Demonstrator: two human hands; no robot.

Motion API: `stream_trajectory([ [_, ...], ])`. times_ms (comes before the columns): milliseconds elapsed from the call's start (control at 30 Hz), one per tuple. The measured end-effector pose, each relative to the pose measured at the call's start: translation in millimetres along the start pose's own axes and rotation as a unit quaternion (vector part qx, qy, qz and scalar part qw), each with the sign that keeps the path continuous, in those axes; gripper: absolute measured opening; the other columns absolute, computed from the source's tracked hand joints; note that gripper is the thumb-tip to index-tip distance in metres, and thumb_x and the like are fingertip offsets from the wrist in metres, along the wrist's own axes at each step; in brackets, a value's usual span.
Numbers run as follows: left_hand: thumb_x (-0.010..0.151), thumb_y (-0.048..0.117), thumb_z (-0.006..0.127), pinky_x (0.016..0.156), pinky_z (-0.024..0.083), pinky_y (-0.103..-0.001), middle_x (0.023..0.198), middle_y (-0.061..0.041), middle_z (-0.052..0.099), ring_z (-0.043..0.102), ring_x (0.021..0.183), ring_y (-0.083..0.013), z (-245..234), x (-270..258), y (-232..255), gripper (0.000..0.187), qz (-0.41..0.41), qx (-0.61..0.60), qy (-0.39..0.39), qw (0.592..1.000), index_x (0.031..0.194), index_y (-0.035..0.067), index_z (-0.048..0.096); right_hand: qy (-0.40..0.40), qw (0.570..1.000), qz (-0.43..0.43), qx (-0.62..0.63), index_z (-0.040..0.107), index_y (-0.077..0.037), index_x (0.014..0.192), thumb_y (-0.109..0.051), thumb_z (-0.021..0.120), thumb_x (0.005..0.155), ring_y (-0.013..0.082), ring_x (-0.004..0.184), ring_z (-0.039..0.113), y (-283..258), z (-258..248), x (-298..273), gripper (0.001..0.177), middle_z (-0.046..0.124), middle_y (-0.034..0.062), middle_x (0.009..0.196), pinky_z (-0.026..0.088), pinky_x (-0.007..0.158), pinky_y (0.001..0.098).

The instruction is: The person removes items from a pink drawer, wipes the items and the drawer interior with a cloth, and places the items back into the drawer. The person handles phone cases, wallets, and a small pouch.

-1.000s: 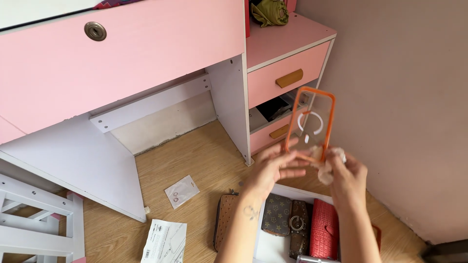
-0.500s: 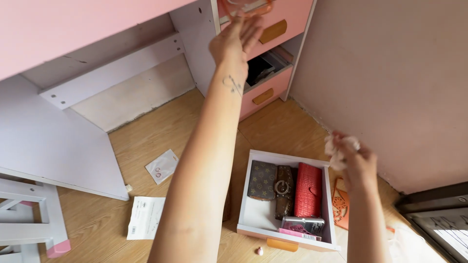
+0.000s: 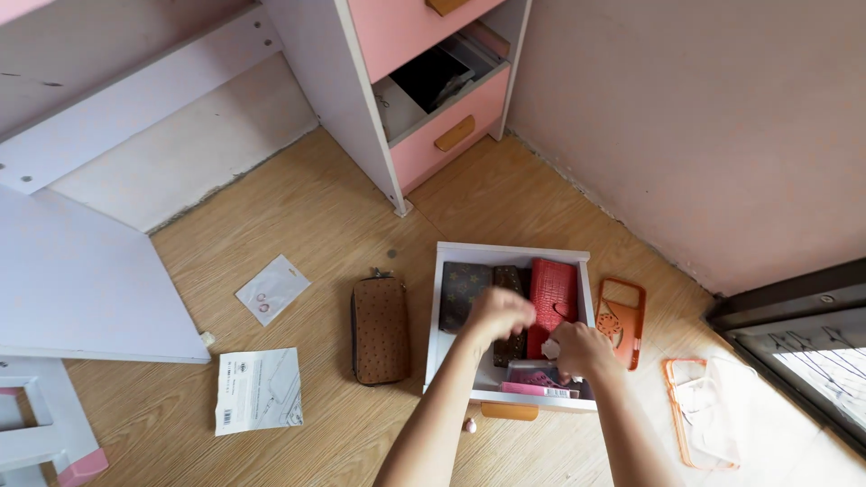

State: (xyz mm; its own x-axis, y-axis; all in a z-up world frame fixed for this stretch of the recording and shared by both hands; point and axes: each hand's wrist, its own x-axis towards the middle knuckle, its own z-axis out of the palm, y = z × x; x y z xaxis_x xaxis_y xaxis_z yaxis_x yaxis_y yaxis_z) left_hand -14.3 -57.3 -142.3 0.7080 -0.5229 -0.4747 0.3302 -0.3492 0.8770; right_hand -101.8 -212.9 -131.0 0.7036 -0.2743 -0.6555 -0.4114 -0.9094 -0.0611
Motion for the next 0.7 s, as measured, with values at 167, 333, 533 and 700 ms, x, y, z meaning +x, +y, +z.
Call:
stream_trajectory([
  [167, 0.083, 0.025, 0.085, 0.093, 0.053, -0.033, 0.109, -0.012, 0.078, 0.072, 0.098, -0.0194, -3, 1, -50, 0.032, -0.035, 0.026, -0.098, 0.994, 0.110, 0.009, 0.078, 0.018, 0.998, -0.036, 0.049, 0.080, -0.018, 0.110, -0.020, 0.099, 0.062, 0.0209, 0.106, 0.072, 12, -23, -6, 0.052, 0.077, 0.0051, 0.108, 0.058, 0.094, 0.0349],
  [333, 0.079, 0.019, 0.088, 0.097, 0.051, -0.032, 0.110, -0.011, 0.079, 0.072, 0.102, -0.0173, -24, -3, -41, 0.043, 0.054, -0.014, -0.053, 0.997, 0.116, 0.003, 0.074, 0.011, 0.936, 0.005, 0.351, 0.077, -0.008, 0.114, -0.025, 0.092, 0.063, 0.0240, 0.089, 0.079, 38, -38, -1, 0.056, 0.082, 0.0120, 0.096, 0.063, 0.080, 0.0344],
  [533, 0.084, 0.026, 0.079, 0.076, 0.058, -0.026, 0.100, -0.009, 0.080, 0.074, 0.086, -0.0120, -9, -1, -28, 0.034, 0.047, -0.173, -0.014, 0.984, 0.115, 0.012, 0.074, 0.157, 0.793, 0.038, 0.588, 0.066, 0.005, 0.120, -0.024, 0.092, 0.069, 0.0181, 0.085, 0.073, 86, -21, 11, 0.064, 0.078, 0.0156, 0.098, 0.058, 0.077, 0.0293],
  [700, 0.076, 0.031, 0.086, 0.080, 0.061, -0.033, 0.097, -0.008, 0.082, 0.075, 0.078, -0.0165, 30, 5, -42, 0.028, -0.058, 0.249, -0.097, 0.962, 0.096, 0.012, 0.081, 0.266, 0.651, 0.175, 0.689, 0.066, 0.000, 0.124, -0.022, 0.088, 0.079, 0.0090, 0.064, 0.055, 144, 15, 27, 0.055, 0.071, 0.0120, 0.095, 0.038, 0.047, 0.0221],
])
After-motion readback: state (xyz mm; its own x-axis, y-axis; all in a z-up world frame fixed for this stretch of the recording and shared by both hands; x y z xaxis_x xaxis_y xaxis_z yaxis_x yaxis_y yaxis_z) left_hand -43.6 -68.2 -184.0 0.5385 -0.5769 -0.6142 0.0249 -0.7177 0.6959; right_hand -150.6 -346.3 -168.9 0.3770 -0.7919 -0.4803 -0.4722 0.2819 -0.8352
